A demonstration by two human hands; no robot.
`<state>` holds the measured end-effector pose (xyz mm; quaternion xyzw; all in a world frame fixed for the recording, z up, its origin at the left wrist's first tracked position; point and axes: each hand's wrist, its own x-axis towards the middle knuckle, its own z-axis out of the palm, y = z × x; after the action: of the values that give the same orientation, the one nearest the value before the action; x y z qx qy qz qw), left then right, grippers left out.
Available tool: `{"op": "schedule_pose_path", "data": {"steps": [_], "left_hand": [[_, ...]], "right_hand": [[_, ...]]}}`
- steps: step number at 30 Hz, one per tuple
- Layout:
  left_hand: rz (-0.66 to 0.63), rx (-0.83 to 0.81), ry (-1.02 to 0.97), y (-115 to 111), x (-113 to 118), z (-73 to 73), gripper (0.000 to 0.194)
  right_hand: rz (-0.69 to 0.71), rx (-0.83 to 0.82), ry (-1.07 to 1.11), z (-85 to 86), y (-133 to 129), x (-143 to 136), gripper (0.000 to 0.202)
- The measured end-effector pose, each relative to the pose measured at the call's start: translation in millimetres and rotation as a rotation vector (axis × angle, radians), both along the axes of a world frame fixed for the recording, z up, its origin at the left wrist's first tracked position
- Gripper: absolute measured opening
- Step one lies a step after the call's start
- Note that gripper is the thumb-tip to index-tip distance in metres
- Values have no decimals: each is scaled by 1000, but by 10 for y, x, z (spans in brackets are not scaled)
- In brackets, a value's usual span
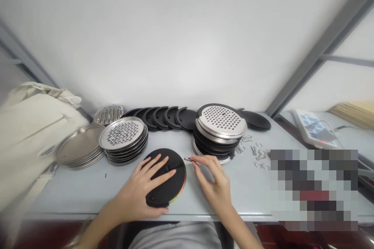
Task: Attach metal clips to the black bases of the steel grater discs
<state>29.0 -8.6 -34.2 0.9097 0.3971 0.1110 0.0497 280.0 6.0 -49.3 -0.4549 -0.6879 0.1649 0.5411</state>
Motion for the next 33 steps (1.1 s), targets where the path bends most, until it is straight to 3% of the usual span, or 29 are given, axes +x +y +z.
{"op": "schedule_pose_path", "data": {"steps": [5, 18, 33], "left_hand": [[-5, 9, -4, -2, -1, -6, 96], [-6, 52, -15, 4, 18, -18, 93], [-14, 58, -20, 7, 25, -7, 92]], "right_hand": [[-28, -82, 40, -1, 19, -14, 15], [101, -190, -100, -31, 89, -123, 13], [189, -185, -129, 5, 73, -184, 21]]}}
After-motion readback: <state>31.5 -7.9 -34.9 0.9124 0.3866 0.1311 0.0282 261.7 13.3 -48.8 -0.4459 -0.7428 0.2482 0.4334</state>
